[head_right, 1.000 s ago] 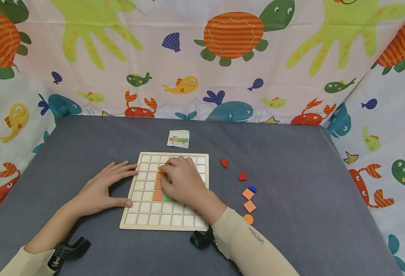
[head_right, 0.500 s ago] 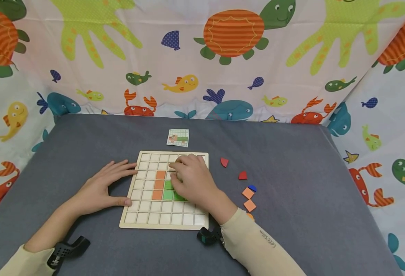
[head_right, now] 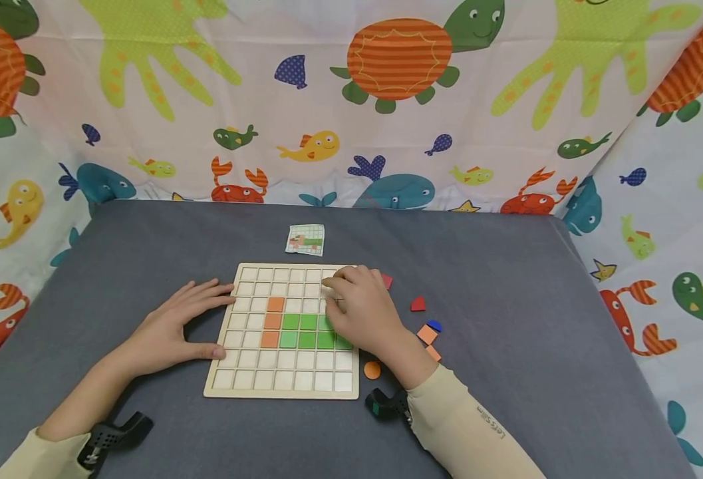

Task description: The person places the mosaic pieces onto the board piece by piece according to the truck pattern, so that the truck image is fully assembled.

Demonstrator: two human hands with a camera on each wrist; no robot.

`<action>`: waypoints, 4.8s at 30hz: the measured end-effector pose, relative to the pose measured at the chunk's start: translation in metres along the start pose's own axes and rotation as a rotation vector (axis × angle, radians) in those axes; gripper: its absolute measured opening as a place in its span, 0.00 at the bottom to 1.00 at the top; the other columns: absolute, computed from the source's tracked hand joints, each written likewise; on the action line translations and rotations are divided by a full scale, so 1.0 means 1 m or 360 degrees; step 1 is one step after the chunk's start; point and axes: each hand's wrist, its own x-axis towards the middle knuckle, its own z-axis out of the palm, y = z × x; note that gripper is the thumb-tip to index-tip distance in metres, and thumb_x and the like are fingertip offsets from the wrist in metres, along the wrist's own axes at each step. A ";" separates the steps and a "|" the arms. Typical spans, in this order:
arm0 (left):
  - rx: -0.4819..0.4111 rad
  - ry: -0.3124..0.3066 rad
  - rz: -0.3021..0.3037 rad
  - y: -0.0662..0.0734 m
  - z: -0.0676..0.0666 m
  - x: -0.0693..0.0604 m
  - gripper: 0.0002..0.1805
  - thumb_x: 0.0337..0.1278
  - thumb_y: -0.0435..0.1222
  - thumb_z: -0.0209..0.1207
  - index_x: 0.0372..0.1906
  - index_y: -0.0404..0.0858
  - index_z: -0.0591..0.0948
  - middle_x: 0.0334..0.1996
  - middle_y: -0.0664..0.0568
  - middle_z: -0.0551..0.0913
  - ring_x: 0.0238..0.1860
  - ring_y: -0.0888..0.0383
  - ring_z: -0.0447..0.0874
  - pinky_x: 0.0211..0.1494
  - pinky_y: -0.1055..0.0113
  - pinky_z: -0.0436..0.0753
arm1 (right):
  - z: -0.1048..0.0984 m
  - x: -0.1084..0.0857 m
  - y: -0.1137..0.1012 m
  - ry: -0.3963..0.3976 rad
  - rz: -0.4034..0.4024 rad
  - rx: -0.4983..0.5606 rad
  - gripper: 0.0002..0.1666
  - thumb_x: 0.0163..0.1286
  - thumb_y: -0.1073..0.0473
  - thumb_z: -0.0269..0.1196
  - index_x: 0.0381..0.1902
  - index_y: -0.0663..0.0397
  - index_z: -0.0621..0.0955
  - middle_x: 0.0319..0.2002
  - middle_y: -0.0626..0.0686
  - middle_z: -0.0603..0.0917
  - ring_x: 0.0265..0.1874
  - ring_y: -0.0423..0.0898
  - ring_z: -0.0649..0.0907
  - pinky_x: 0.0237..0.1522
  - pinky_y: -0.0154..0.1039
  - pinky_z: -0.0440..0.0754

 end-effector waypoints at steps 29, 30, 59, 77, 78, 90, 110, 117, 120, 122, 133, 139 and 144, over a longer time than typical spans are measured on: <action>0.0030 0.0003 0.0023 -0.001 -0.003 -0.001 0.55 0.50 0.73 0.74 0.82 0.54 0.74 0.84 0.58 0.65 0.88 0.47 0.52 0.90 0.48 0.43 | -0.034 -0.026 0.061 -0.0027 0.0385 -0.0119 0.22 0.68 0.68 0.65 0.58 0.57 0.91 0.52 0.58 0.88 0.45 0.58 0.81 0.47 0.57 0.74; 0.0032 0.0000 0.0020 0.000 -0.003 -0.001 0.55 0.50 0.73 0.73 0.82 0.54 0.74 0.84 0.58 0.65 0.88 0.48 0.52 0.90 0.48 0.43 | -0.034 -0.026 0.061 -0.0038 0.0396 -0.0117 0.22 0.68 0.68 0.65 0.58 0.57 0.91 0.52 0.57 0.88 0.45 0.58 0.81 0.48 0.57 0.74; 0.0014 -0.0019 -0.0008 0.002 -0.001 0.000 0.56 0.50 0.75 0.72 0.82 0.54 0.74 0.85 0.60 0.64 0.88 0.48 0.50 0.90 0.46 0.41 | -0.035 -0.024 0.069 -0.0080 0.0327 -0.0157 0.11 0.73 0.57 0.73 0.50 0.53 0.93 0.47 0.53 0.90 0.44 0.55 0.82 0.45 0.54 0.73; 0.0017 -0.0042 0.0075 0.003 -0.002 -0.002 0.55 0.52 0.72 0.74 0.83 0.54 0.72 0.86 0.55 0.62 0.88 0.45 0.48 0.90 0.43 0.40 | -0.031 -0.018 0.054 -0.0046 0.0230 -0.0047 0.11 0.73 0.58 0.72 0.50 0.54 0.93 0.45 0.52 0.89 0.45 0.54 0.82 0.49 0.54 0.73; 0.0021 -0.0042 0.0072 0.003 -0.002 -0.002 0.56 0.52 0.72 0.73 0.83 0.54 0.72 0.86 0.55 0.62 0.88 0.45 0.48 0.90 0.43 0.40 | -0.030 -0.016 0.052 -0.0043 0.0221 -0.0041 0.10 0.73 0.58 0.72 0.49 0.53 0.93 0.44 0.52 0.88 0.44 0.53 0.82 0.49 0.54 0.73; 0.0052 -0.0039 0.0081 -0.001 0.000 -0.002 0.56 0.50 0.74 0.72 0.83 0.56 0.72 0.86 0.57 0.61 0.88 0.46 0.48 0.90 0.44 0.41 | -0.013 -0.009 0.023 -0.0022 0.0077 0.0076 0.11 0.73 0.57 0.72 0.49 0.55 0.93 0.43 0.51 0.88 0.41 0.50 0.80 0.45 0.50 0.73; 0.0066 -0.0053 0.0048 0.003 -0.001 0.002 0.58 0.47 0.76 0.72 0.83 0.55 0.72 0.86 0.56 0.62 0.88 0.45 0.48 0.89 0.41 0.42 | 0.020 0.017 -0.024 -0.0153 -0.0099 0.0109 0.09 0.74 0.54 0.73 0.48 0.49 0.93 0.43 0.45 0.88 0.45 0.46 0.83 0.52 0.49 0.78; 0.0030 -0.0035 0.0079 0.004 0.000 0.003 0.57 0.48 0.73 0.74 0.83 0.54 0.73 0.86 0.56 0.63 0.88 0.42 0.50 0.88 0.38 0.44 | 0.036 0.032 -0.043 -0.0196 -0.0121 0.0100 0.09 0.75 0.53 0.72 0.48 0.47 0.93 0.44 0.44 0.88 0.45 0.46 0.83 0.53 0.50 0.77; 0.0037 -0.0024 0.0073 0.004 0.000 0.003 0.57 0.48 0.74 0.74 0.83 0.55 0.73 0.85 0.56 0.63 0.88 0.42 0.50 0.88 0.38 0.44 | 0.042 0.037 -0.048 -0.0203 -0.0125 0.0086 0.08 0.75 0.53 0.71 0.47 0.46 0.92 0.42 0.42 0.88 0.44 0.45 0.83 0.53 0.48 0.77; 0.0041 -0.0021 0.0074 0.004 0.000 0.003 0.57 0.48 0.74 0.73 0.83 0.55 0.73 0.85 0.57 0.63 0.88 0.42 0.50 0.88 0.37 0.44 | 0.046 0.040 -0.050 -0.0210 -0.0125 0.0077 0.08 0.76 0.52 0.71 0.47 0.46 0.92 0.41 0.42 0.87 0.43 0.45 0.81 0.52 0.48 0.76; 0.0034 -0.0007 0.0081 0.004 0.006 0.004 0.57 0.47 0.75 0.73 0.82 0.57 0.73 0.86 0.59 0.62 0.88 0.45 0.49 0.89 0.39 0.43 | 0.061 0.049 -0.055 -0.0254 -0.0061 0.0022 0.10 0.76 0.51 0.72 0.50 0.47 0.92 0.44 0.44 0.88 0.45 0.46 0.82 0.51 0.47 0.78; 0.0037 0.0002 0.0088 0.004 0.005 0.003 0.57 0.48 0.73 0.74 0.83 0.56 0.73 0.86 0.58 0.63 0.88 0.45 0.50 0.89 0.40 0.43 | 0.065 0.049 -0.052 -0.0260 -0.0062 0.0046 0.11 0.77 0.51 0.72 0.51 0.47 0.92 0.46 0.45 0.89 0.46 0.47 0.82 0.52 0.48 0.78; 0.0044 -0.0018 0.0083 0.004 0.003 0.002 0.57 0.48 0.73 0.74 0.83 0.56 0.73 0.86 0.58 0.62 0.88 0.44 0.50 0.89 0.39 0.43 | 0.066 0.049 -0.053 -0.0258 -0.0067 0.0057 0.10 0.76 0.52 0.72 0.51 0.46 0.91 0.47 0.44 0.88 0.46 0.46 0.82 0.51 0.48 0.78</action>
